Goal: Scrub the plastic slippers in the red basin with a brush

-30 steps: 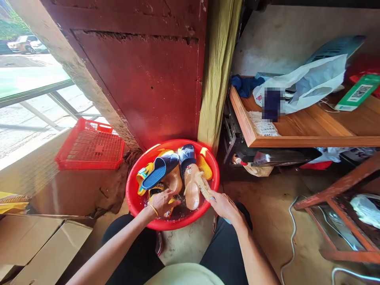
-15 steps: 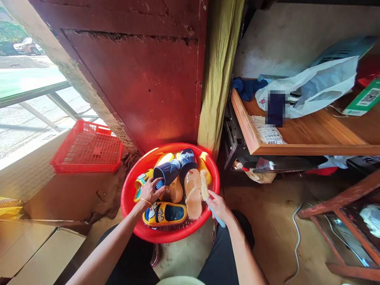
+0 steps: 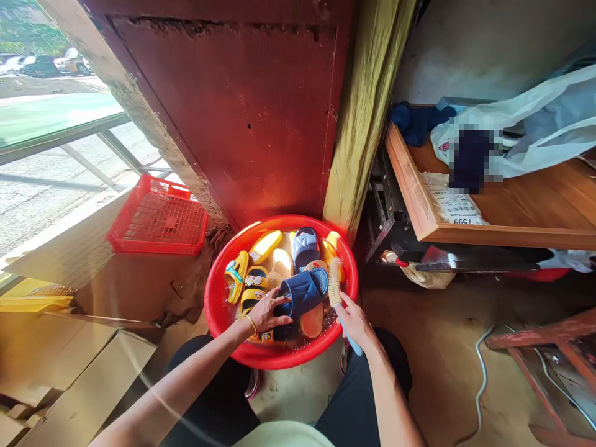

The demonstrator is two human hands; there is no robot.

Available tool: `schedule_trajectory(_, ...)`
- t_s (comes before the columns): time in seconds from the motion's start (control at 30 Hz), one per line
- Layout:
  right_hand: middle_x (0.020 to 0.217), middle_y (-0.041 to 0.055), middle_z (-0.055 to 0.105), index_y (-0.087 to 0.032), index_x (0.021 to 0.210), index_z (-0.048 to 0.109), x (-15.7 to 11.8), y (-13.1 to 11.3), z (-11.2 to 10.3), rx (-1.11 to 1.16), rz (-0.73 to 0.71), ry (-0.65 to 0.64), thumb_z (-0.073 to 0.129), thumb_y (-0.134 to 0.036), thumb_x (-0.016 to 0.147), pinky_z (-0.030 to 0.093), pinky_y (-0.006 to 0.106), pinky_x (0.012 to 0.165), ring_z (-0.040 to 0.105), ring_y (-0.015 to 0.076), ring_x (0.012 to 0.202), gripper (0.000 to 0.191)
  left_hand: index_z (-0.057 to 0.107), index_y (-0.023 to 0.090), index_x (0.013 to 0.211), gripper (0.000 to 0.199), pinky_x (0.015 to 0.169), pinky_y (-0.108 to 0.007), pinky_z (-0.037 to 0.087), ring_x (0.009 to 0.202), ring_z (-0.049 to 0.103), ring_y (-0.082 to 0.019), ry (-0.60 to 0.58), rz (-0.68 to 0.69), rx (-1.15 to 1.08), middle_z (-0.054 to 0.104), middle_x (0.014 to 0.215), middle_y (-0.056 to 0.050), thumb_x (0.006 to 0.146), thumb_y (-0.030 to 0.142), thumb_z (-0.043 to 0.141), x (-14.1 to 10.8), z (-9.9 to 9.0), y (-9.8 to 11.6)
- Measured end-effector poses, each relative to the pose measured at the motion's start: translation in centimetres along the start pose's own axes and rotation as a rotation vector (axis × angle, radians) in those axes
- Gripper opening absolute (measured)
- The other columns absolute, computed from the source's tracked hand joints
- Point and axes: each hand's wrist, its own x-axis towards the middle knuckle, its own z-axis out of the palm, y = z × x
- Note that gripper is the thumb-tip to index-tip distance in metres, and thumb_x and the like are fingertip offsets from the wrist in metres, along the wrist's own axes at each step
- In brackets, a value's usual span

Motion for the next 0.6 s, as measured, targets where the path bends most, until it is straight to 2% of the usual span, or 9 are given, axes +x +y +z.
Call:
schedule_trajectory(0.13,0.064,-0.0050,0.060,-0.015,0.157,0.032,0.1,-0.1,0.2,-0.007,0.008,0.004,0.050,-0.053,0.089,0.038,0.022,0.036,0.049,0.0102,0.036,0.079,0.068,0.027,0.125,0.069,0.106,-0.049,0.049,0.125,0.057,-0.033,-0.040,-0.052,-0.005,0.053,0.137,-0.014,0.069,0.068,0.076,0.8,1.7,0.0)
schedule_trajectory(0.27,0.063,-0.0052,0.059,-0.015,0.157,0.032,0.3,-0.2,0.3,-0.023,0.010,-0.009,0.052,-0.052,0.088,0.038,0.022,0.036,0.048,0.0101,0.036,0.080,0.068,0.027,0.128,0.075,0.109,-0.048,0.046,0.128,0.054,-0.036,-0.108,-0.131,0.014,0.047,0.145,-0.015,0.067,0.070,0.077,1.2,2.8,0.0)
schedule_trajectory(0.47,0.064,-0.0055,0.059,-0.017,0.155,0.036,0.4,0.0,0.4,-0.057,0.002,-0.020,0.052,-0.048,0.089,0.040,0.021,0.038,0.049,0.0097,0.038,0.075,0.066,0.030,0.131,0.079,0.111,-0.045,0.044,0.133,0.051,-0.036,-0.189,-0.235,0.040,0.046,0.148,-0.013,0.063,0.070,0.079,2.0,2.8,0.1)
schedule_trajectory(0.6,0.065,-0.0054,0.059,-0.016,0.156,0.035,0.3,-0.1,0.6,-0.078,0.000,-0.011,0.051,-0.047,0.090,0.041,0.021,0.039,0.050,0.0097,0.039,0.074,0.064,0.033,0.135,0.077,0.112,-0.049,0.042,0.136,0.049,-0.038,-0.205,-0.272,0.080,0.044,0.151,-0.013,0.068,0.069,0.076,1.9,2.4,1.0)
